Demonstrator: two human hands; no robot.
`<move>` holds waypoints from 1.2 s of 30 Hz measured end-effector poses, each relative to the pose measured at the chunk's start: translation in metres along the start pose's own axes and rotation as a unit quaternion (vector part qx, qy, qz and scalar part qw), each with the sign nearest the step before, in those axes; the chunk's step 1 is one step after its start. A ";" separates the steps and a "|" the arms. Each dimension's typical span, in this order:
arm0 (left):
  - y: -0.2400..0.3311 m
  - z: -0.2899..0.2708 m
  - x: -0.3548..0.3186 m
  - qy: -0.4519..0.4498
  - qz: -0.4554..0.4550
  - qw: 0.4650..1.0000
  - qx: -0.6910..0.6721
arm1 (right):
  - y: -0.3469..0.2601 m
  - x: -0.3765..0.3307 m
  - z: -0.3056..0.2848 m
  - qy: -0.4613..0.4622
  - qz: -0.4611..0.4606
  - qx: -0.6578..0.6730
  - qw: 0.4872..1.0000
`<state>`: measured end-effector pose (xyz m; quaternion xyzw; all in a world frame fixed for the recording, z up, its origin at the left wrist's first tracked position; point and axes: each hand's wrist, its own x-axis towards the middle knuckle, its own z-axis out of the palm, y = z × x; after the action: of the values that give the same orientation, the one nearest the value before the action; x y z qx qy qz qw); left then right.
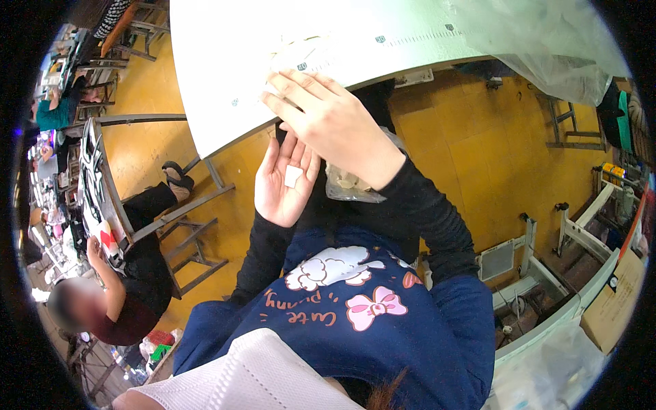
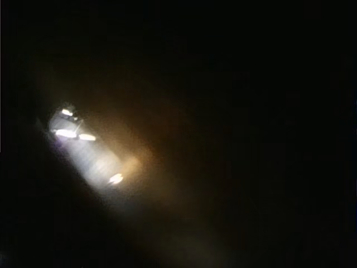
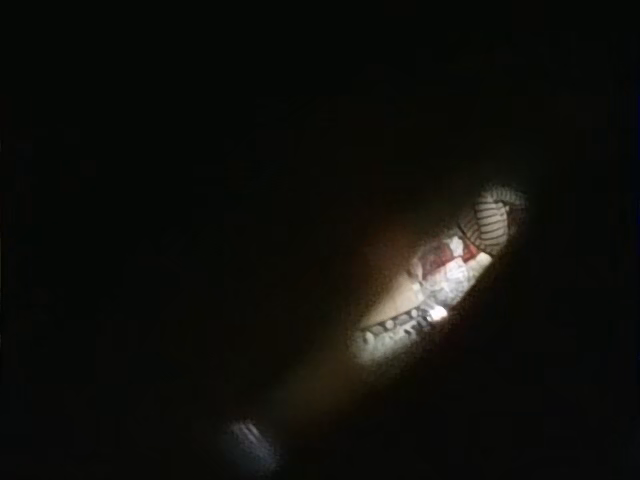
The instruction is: The person repeatedly picks up small, light-colored craft pieces from a table, inspects them, and places them into a clear plastic bag. The person also handles a small white packet and a larger plastic bag containing more pieces during the process.
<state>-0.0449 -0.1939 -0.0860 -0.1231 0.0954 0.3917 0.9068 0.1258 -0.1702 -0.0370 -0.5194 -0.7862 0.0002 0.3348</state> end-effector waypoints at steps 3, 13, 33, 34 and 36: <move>0.004 0.003 -0.001 0.006 0.010 1.000 -0.022 | 0.009 0.007 0.010 -0.015 -0.052 -0.064 0.996; -0.014 0.012 0.009 0.050 0.071 0.988 0.129 | 0.008 -0.019 -0.020 0.064 0.006 0.115 0.991; -0.056 0.024 0.010 -0.038 0.082 0.924 0.371 | -0.010 -0.090 -0.065 -0.050 0.177 0.234 0.955; -0.060 0.022 0.015 -0.061 0.087 0.893 0.438 | -0.012 -0.096 -0.066 -0.049 0.194 0.226 0.953; -0.063 0.019 0.024 -0.103 0.102 0.823 0.549 | -0.014 -0.103 -0.066 -0.079 0.230 0.199 0.949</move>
<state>0.0189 -0.2135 -0.0655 0.4465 0.2129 0.3755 0.7838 0.1735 -0.2840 -0.0353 -0.6074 -0.6532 0.2752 0.3588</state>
